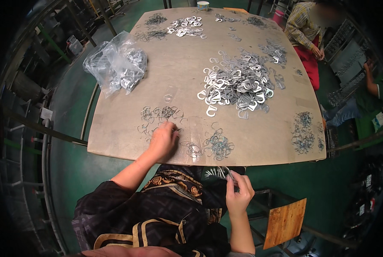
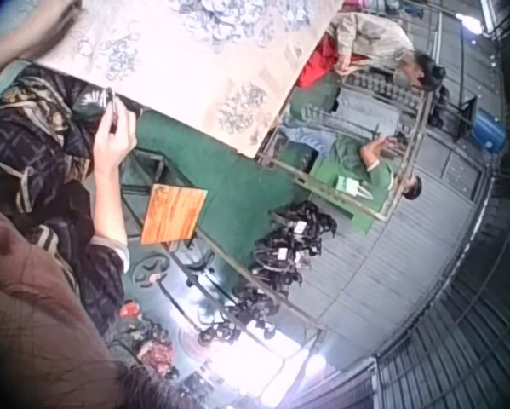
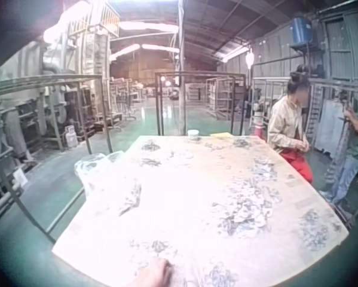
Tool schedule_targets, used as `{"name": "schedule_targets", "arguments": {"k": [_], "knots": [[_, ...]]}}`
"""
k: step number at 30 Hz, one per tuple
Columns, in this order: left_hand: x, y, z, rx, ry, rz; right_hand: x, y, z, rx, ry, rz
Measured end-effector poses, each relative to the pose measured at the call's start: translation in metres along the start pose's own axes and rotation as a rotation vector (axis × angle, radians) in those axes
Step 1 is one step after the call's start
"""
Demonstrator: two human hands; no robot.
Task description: The person repeatedly picks up small metal hooks and spring clips from a table, links them together by hand, and hangs the assembled chains on a nearby metal rack. The process is repeated continuously throughout the clip.
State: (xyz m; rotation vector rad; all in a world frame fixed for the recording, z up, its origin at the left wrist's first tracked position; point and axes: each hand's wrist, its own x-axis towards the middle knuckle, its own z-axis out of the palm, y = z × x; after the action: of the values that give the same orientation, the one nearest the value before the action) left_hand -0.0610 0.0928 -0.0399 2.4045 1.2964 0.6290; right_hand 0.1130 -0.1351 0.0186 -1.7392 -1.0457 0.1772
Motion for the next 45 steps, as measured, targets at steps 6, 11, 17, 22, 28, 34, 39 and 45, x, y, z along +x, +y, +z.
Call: {"name": "schedule_targets", "arguments": {"k": [6,11,17,22,28,34,39,45], "knots": [[0.022,-0.021,0.022,-0.270,0.029,0.105,0.003,0.005,0.004,0.009,-0.041,0.008],[0.049,-0.025,0.004,-0.341,0.098,-0.035,0.005,0.003,0.000,0.004,-0.053,0.032],[0.064,-0.023,0.018,-0.021,0.082,0.181,0.007,0.008,0.003,0.065,-0.040,0.069],[0.086,-0.012,0.047,0.343,0.015,0.332,0.008,0.011,0.001,0.028,-0.080,0.059],[0.103,-0.015,0.035,0.484,-0.134,0.398,0.012,0.011,0.000,0.047,-0.069,0.095],[0.088,0.011,-0.010,-0.094,-0.101,0.214,0.011,0.012,-0.001,0.137,-0.016,0.182],[0.029,0.077,-0.033,-0.875,-0.481,0.346,0.009,0.008,0.003,0.194,-0.032,0.183],[0.001,0.111,-0.016,-1.044,-0.706,0.401,0.003,0.000,0.003,0.153,-0.035,0.146]]}}
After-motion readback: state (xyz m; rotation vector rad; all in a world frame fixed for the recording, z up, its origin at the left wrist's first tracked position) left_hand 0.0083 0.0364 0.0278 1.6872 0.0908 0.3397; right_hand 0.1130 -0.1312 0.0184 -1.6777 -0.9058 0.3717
